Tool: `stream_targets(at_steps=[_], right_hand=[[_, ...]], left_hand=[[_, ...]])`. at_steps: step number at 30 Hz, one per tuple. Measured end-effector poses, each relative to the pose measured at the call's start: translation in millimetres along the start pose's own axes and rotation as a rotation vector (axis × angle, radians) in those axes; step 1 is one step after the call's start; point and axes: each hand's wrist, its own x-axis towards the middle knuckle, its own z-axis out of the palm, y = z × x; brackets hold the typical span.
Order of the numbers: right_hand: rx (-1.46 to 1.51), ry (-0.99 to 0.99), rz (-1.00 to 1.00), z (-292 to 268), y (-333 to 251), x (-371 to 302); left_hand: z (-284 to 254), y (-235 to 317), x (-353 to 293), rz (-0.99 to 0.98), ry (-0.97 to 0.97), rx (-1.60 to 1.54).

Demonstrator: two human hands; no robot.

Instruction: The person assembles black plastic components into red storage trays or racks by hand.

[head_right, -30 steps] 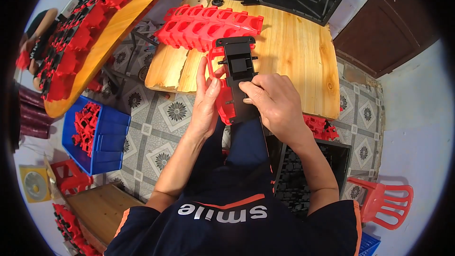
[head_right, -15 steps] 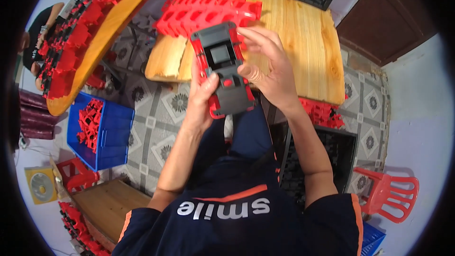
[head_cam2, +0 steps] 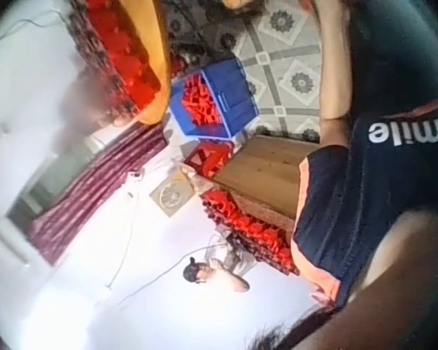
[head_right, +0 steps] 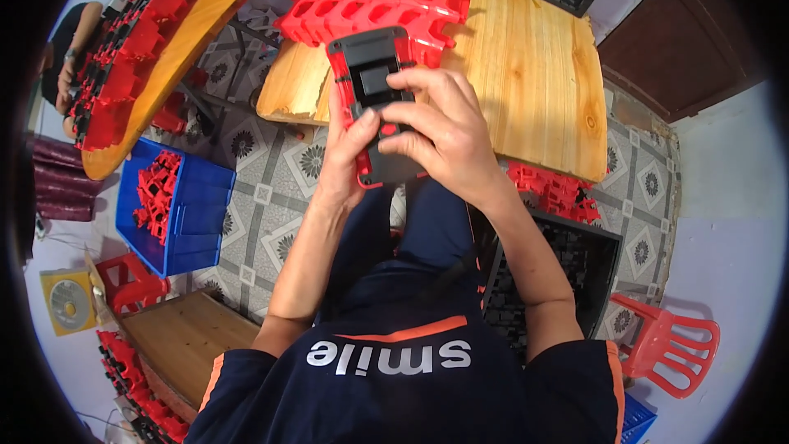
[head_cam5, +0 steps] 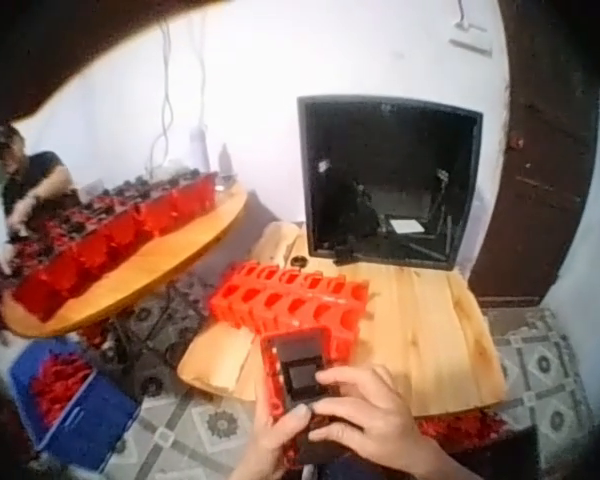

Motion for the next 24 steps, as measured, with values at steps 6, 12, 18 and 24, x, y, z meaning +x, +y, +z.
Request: stream_targets(at_steps=[6,12,18,24], right_hand=[[1.054,0.090,0.605,40,2,19],[0.931,0.055,0.498,86,-13,22],[1.193,-0.743,0.205,128,-45,20],[1.268,-0.927,0.238,176,-112,-13]], left_hand=[[-18,17,-28,-0.068,-0.010,0.163],[-39,24,-63,0.198,0.117,0.468],[-51,70,-133,0.597,0.539,0.338],[-45,78,-200,0.796,0.940,0.631]])
